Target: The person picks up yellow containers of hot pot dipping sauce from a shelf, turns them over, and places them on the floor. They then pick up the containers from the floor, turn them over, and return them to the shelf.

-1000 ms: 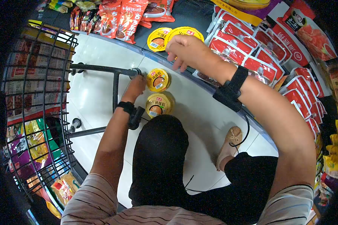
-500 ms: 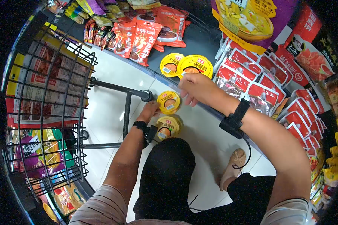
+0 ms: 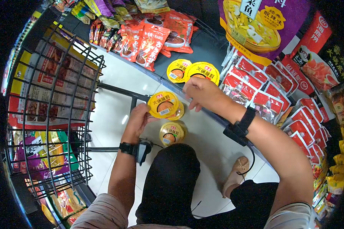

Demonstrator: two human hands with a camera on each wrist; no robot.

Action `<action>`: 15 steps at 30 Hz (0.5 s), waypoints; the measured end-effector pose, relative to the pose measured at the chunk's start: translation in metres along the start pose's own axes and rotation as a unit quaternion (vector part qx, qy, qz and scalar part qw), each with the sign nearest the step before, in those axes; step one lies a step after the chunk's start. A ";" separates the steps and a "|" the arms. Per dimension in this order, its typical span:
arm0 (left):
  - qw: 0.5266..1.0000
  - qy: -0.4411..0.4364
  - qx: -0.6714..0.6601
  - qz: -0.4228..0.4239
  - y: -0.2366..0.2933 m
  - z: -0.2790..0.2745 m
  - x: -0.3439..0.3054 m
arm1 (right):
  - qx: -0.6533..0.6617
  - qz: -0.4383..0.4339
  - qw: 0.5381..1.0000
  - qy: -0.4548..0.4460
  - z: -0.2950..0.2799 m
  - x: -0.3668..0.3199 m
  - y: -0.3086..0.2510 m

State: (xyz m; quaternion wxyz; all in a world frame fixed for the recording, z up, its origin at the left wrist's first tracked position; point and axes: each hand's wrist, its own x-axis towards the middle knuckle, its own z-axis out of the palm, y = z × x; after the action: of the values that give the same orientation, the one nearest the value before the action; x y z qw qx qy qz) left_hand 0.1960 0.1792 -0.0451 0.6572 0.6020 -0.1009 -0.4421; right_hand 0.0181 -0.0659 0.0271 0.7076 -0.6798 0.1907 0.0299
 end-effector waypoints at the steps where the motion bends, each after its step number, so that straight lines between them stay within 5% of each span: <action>1: 1.000 -0.001 -0.012 0.013 0.016 0.010 -0.011 | -0.008 -0.005 1.000 0.011 0.000 0.001 -0.003; 6: 0.992 -0.019 -0.087 0.094 0.067 0.053 -0.037 | 0.049 -0.026 0.998 0.024 0.003 -0.014 -0.042; 9: 0.981 -0.053 -0.116 0.143 0.093 0.090 -0.051 | 0.104 -0.078 0.990 -0.062 -0.001 -0.026 -0.065; 15: 0.962 -0.078 -0.174 0.194 0.106 0.140 -0.055 | 0.158 -0.123 0.980 0.004 -0.020 -0.042 -0.082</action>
State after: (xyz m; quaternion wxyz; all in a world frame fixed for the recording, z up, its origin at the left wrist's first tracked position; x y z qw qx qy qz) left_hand 0.1187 0.1075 0.1056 0.8151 0.4109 -0.1886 -0.3623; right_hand -0.0001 -0.0822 0.1180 0.8035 -0.5778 0.1109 -0.0908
